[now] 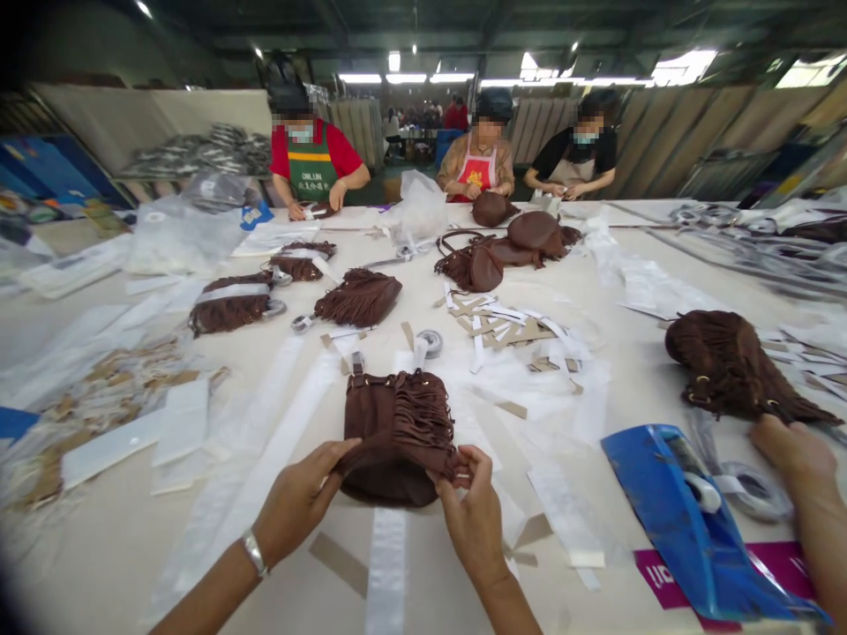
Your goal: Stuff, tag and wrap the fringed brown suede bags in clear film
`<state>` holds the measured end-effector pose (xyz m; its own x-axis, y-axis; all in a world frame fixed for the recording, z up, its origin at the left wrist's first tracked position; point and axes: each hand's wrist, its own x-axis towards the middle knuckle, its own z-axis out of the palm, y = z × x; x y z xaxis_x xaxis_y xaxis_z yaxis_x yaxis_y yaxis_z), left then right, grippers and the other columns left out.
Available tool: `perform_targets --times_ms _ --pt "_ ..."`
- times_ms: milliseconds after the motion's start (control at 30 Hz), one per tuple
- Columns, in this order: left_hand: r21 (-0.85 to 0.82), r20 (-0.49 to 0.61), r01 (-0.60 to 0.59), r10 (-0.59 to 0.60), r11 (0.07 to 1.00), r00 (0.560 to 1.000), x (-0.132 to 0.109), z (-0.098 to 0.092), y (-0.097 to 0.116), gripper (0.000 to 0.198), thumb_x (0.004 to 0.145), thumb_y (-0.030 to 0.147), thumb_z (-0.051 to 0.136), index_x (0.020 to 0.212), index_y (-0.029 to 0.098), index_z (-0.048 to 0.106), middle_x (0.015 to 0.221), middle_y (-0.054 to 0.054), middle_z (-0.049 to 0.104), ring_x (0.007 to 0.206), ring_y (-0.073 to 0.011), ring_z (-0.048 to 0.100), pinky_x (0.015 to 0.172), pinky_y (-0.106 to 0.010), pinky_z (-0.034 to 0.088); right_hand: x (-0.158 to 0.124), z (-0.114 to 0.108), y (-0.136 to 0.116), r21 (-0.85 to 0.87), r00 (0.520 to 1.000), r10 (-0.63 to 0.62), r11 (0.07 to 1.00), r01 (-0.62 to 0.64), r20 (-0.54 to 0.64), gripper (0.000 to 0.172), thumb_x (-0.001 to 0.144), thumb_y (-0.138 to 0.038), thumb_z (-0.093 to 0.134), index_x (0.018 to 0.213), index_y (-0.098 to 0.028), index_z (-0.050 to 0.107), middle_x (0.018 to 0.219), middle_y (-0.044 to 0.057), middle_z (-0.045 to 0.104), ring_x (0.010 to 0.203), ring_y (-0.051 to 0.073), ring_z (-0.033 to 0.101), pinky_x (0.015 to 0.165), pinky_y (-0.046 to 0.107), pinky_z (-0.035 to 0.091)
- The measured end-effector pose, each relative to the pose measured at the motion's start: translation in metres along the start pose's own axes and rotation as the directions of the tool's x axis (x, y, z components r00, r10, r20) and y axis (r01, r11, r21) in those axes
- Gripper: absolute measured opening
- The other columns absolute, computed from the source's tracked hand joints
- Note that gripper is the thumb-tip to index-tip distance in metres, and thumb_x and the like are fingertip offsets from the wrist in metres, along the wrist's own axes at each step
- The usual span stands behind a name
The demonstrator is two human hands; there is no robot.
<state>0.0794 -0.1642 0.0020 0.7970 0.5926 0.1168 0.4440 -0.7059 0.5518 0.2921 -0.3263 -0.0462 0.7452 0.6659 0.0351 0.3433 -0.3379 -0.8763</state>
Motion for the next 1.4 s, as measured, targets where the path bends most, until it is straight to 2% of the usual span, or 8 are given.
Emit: perform_targets --times_ms 233,400,700,900,1033,1167,1300,1400 --pt "-0.005 0.167 -0.015 0.016 1.000 0.986 0.022 -0.038 0.038 0.050 0.095 0.037 0.047 0.144 0.035 0.036 0.118 -0.004 0.057 0.095 -0.0201 0.062 0.082 -0.032 0.051 -0.025 0.014 0.005 0.283 0.944 0.193 0.921 -0.268 0.268 0.042 0.077 -0.043 0.069 0.109 -0.024 0.050 0.106 0.006 0.069 0.094 0.025 0.067 0.080 0.036 0.054" --pt "-0.217 0.220 0.081 -0.032 0.973 0.975 0.043 -0.035 0.018 0.015 0.087 0.032 0.058 0.096 0.022 0.065 0.090 -0.001 0.061 0.086 -0.0184 0.059 0.075 -0.028 0.047 -0.034 0.033 0.001 0.397 0.958 0.229 0.874 -0.280 0.171 0.046 0.073 -0.043 0.071 0.107 -0.023 0.048 0.104 0.006 0.070 0.086 0.024 0.066 0.072 0.033 0.053" --pt "-0.124 0.038 0.088 -0.084 0.988 0.996 0.037 -0.039 0.009 0.020 0.087 0.040 0.056 0.081 0.021 0.050 0.077 0.002 0.054 0.071 -0.0164 0.051 0.063 -0.027 0.040 -0.023 0.026 -0.011 0.384 0.993 0.094 0.916 -0.115 0.074 0.020 0.081 -0.037 0.062 0.094 -0.022 0.056 0.084 0.000 0.066 0.079 0.018 0.061 0.072 0.028 0.049" --pt "-0.043 -0.038 0.078 -0.080 0.996 0.996 0.019 -0.021 0.007 0.025 0.090 0.043 0.053 0.079 0.022 0.043 0.072 0.003 0.046 0.064 -0.0149 0.044 0.061 -0.028 0.037 -0.020 0.022 -0.011 0.390 0.997 0.036 0.919 -0.058 0.061 0.020 0.084 -0.037 0.058 0.097 -0.022 0.056 0.089 0.000 0.068 0.082 0.019 0.062 0.074 0.028 0.049" --pt "-0.280 0.136 0.163 -0.130 0.946 0.982 0.016 -0.025 0.012 0.024 0.089 0.043 0.056 0.092 0.020 0.050 0.085 0.000 0.054 0.074 -0.0152 0.051 0.064 -0.027 0.043 -0.020 0.018 -0.007 0.414 0.994 0.002 0.909 -0.049 0.112 0.025 0.088 -0.039 0.054 0.107 -0.024 0.053 0.100 0.002 0.068 0.091 0.020 0.064 0.079 0.029 0.050" --pt "-0.567 0.382 0.257 -0.026 0.782 0.924 0.023 -0.043 0.006 0.040 0.085 0.041 0.063 0.117 0.020 0.052 0.104 -0.005 0.058 0.094 -0.0180 0.056 0.075 -0.029 0.049 -0.011 0.019 -0.002 0.478 0.986 0.022 0.873 -0.099 0.166 0.031 0.086 -0.044 0.056 0.109 -0.023 0.052 0.097 0.003 0.069 0.084 0.020 0.065 0.069 0.029 0.052" --pt "-0.691 0.413 0.322 -0.013 0.647 0.911 0.029 -0.040 -0.004 0.046 0.077 0.040 0.071 0.115 0.019 0.055 0.098 -0.004 0.057 0.086 -0.0168 0.057 0.073 -0.030 0.050 0.000 0.022 0.003 0.513 0.984 0.044 0.849 -0.129 0.175 0.039 0.083 -0.051 0.059 0.108 -0.022 0.052 0.100 0.006 0.070 0.082 0.022 0.066 0.065 0.030 0.053" --pt "-0.647 0.401 0.337 -0.071 0.684 0.913 0.030 -0.027 0.000 0.042 0.074 0.036 0.073 0.109 0.019 0.057 0.089 -0.001 0.058 0.077 -0.0146 0.057 0.070 -0.028 0.048 0.004 0.024 0.005 0.500 0.982 0.039 0.856 -0.127 0.184 0.042 0.083 -0.054 0.058 0.111 -0.023 0.052 0.107 0.007 0.068 0.087 0.023 0.066 0.067 0.030 0.054"
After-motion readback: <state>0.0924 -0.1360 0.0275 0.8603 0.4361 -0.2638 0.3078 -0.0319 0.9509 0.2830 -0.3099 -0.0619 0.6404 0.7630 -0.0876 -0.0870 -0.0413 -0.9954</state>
